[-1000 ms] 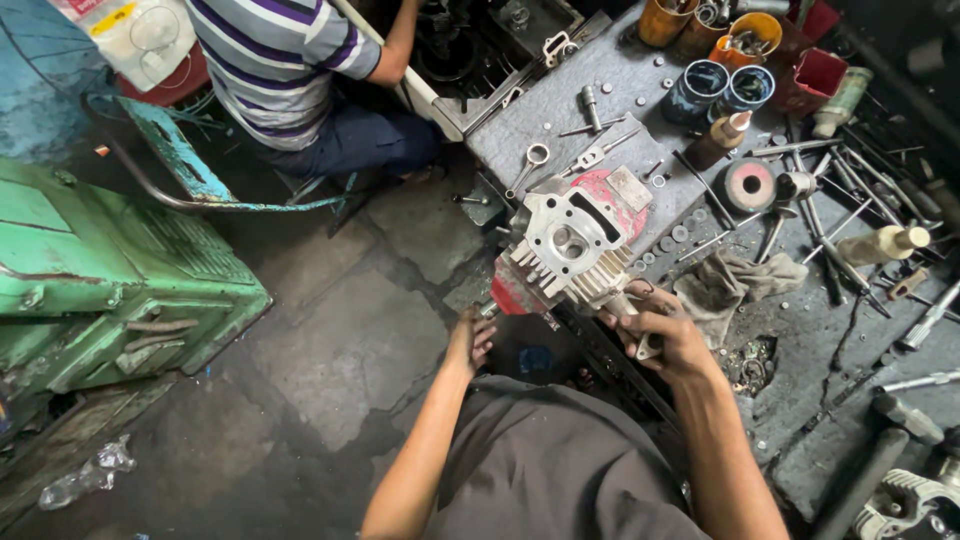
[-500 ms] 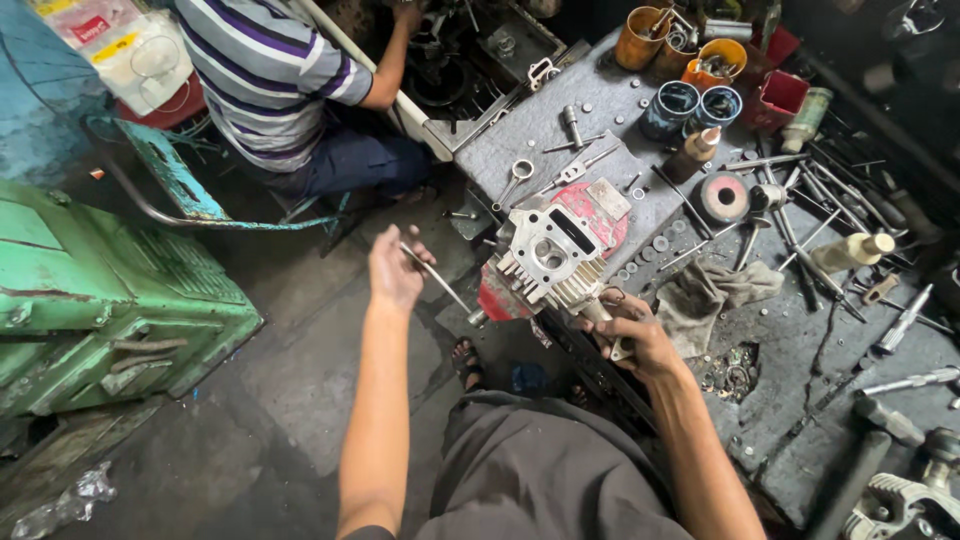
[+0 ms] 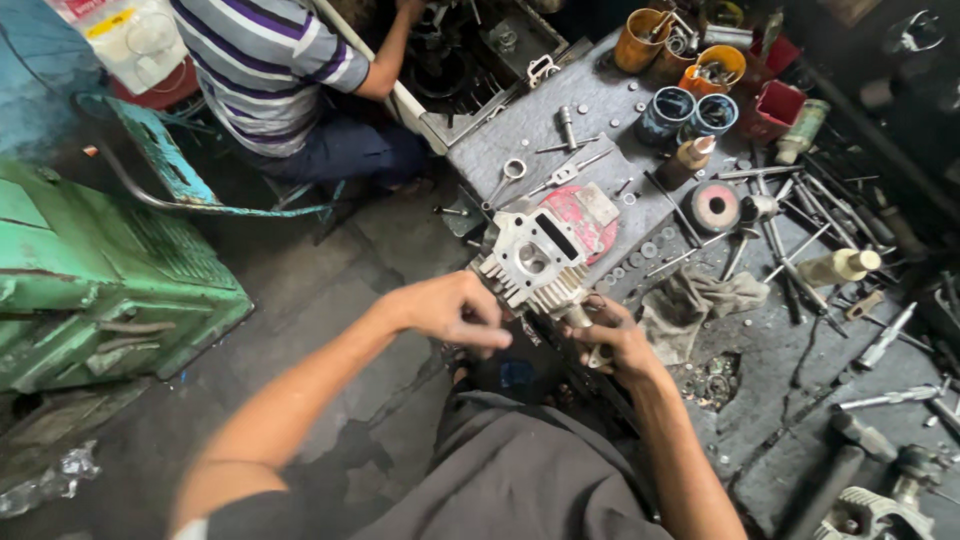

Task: The person works on a small engine block clamped in a bench vise, using a T-handle wrench to tighten bolts and a hammer to tap components into place. They repeatedly adjust the engine block and use a rag to wipe surfaces.

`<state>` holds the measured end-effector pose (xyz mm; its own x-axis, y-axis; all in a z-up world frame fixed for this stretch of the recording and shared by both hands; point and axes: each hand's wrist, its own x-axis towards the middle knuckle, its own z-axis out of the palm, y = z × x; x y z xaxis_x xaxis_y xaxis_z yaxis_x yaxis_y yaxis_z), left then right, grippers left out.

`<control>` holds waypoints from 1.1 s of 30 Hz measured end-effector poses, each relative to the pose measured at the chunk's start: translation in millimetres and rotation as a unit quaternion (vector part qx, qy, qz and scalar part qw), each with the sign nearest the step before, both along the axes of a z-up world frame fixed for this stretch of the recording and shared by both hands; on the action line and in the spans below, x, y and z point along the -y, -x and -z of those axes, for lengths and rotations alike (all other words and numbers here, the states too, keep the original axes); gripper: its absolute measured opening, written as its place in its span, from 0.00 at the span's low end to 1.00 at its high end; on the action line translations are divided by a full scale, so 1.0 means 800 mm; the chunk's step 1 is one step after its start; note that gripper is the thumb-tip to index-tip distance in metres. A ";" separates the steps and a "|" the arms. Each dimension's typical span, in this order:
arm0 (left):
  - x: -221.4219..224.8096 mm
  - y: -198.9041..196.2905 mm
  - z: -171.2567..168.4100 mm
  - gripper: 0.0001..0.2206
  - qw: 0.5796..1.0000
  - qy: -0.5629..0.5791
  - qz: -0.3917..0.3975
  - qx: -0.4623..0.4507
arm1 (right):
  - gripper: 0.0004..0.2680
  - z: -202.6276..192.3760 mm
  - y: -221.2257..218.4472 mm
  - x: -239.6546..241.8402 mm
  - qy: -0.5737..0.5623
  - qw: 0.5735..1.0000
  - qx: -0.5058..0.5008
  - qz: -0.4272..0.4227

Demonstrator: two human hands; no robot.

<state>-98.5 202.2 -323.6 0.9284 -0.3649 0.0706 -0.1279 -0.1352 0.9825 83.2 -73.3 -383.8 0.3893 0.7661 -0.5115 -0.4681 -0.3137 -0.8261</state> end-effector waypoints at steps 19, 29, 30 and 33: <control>0.220 0.002 0.140 0.14 0.916 -0.349 -0.091 0.176 | 0.18 -0.008 0.009 -0.009 -0.057 0.998 0.011 -0.002; 0.211 0.088 0.146 0.16 0.874 -0.188 -0.367 0.258 | 0.16 0.012 0.013 -0.008 -0.081 0.996 -0.004 0.042; 0.210 0.091 0.153 0.16 0.870 -0.210 -0.357 0.266 | 0.16 0.013 0.010 -0.009 -0.085 0.996 -0.001 0.038; 0.197 0.093 0.167 0.16 0.867 -0.244 -0.323 0.289 | 0.16 0.015 0.010 -0.008 -0.085 0.996 0.002 0.038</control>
